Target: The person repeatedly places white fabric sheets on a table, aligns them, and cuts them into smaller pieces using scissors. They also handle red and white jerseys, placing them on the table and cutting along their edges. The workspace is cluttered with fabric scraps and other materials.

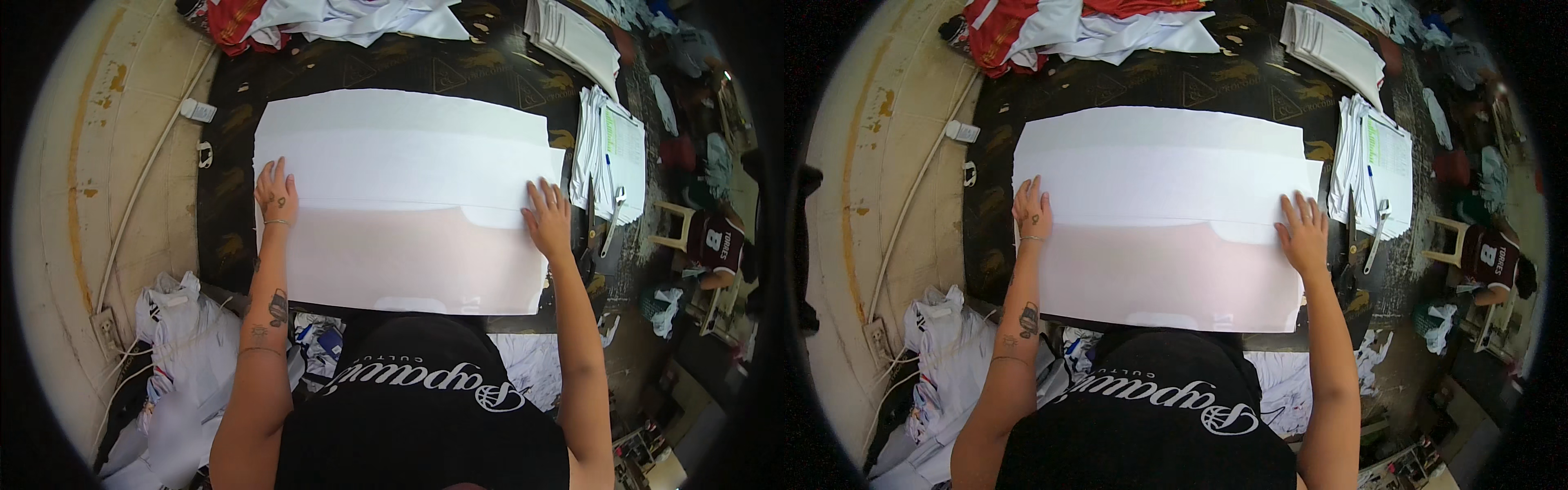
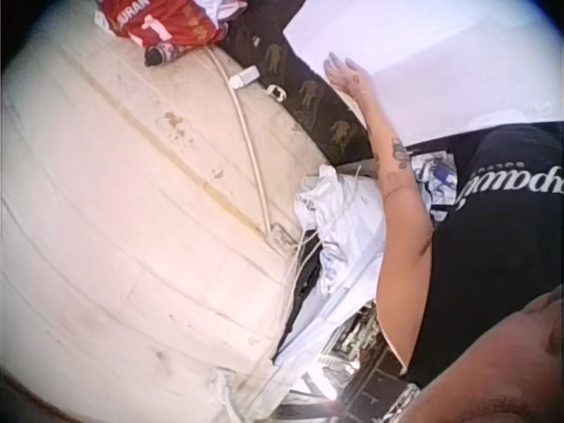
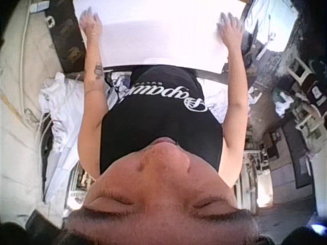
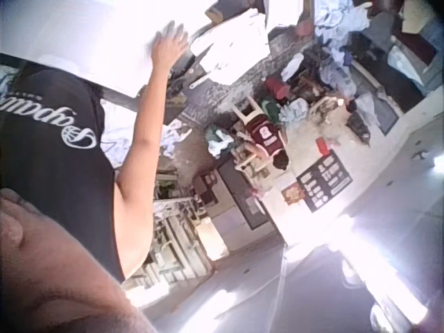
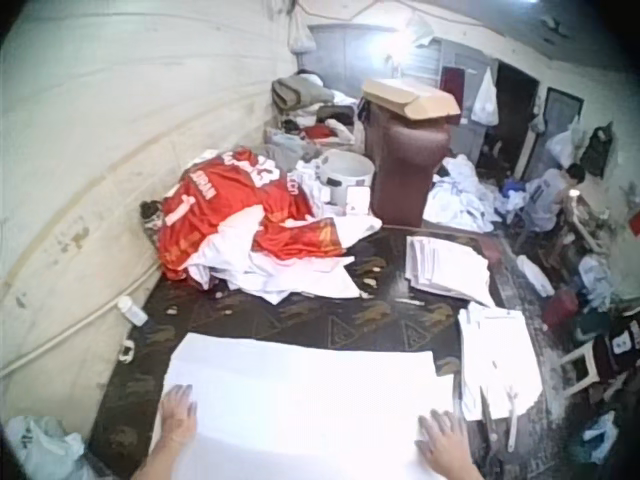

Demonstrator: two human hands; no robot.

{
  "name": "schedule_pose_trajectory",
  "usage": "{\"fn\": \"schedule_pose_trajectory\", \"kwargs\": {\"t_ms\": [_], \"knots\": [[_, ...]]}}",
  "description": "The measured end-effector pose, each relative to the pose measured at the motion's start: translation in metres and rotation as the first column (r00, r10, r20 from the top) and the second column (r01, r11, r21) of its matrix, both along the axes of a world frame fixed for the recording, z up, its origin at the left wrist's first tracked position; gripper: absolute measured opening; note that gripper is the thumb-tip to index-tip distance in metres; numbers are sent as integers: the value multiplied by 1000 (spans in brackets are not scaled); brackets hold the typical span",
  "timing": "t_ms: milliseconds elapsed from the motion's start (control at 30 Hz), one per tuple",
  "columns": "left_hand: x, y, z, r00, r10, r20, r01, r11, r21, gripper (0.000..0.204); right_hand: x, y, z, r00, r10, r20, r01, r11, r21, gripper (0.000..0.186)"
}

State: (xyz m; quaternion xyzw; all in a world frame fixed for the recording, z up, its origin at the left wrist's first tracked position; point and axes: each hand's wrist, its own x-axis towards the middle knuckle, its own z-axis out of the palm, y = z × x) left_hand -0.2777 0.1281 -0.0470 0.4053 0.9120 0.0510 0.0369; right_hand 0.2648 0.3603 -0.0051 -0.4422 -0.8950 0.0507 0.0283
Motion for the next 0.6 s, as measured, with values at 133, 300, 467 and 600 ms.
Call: {"fn": "schedule_pose_trajectory", "kwargs": {"t_ms": [133, 300, 467, 600], "knots": [[-4, 35, -1, 994, 63, -84, -15, 875, 483, 41, 44, -1, 3, 963, -228, -146, 252, 952, 172, 59], [-19, 187, 26, 978, -186, 94, 69, 714, 696, 15, 109, -29, -7, 690, -706, -159, 694, 708, -130, 51], [-15, 342, 27, 936, -343, 71, 187, 662, 726, 35, 138, -32, -23, 707, -668, -231, 654, 742, -145, 48], [-20, 420, 61, 968, -249, 7, 231, 908, 348, 38, 122, -29, -8, 750, -638, -174, 651, 759, 21, 57]]}}
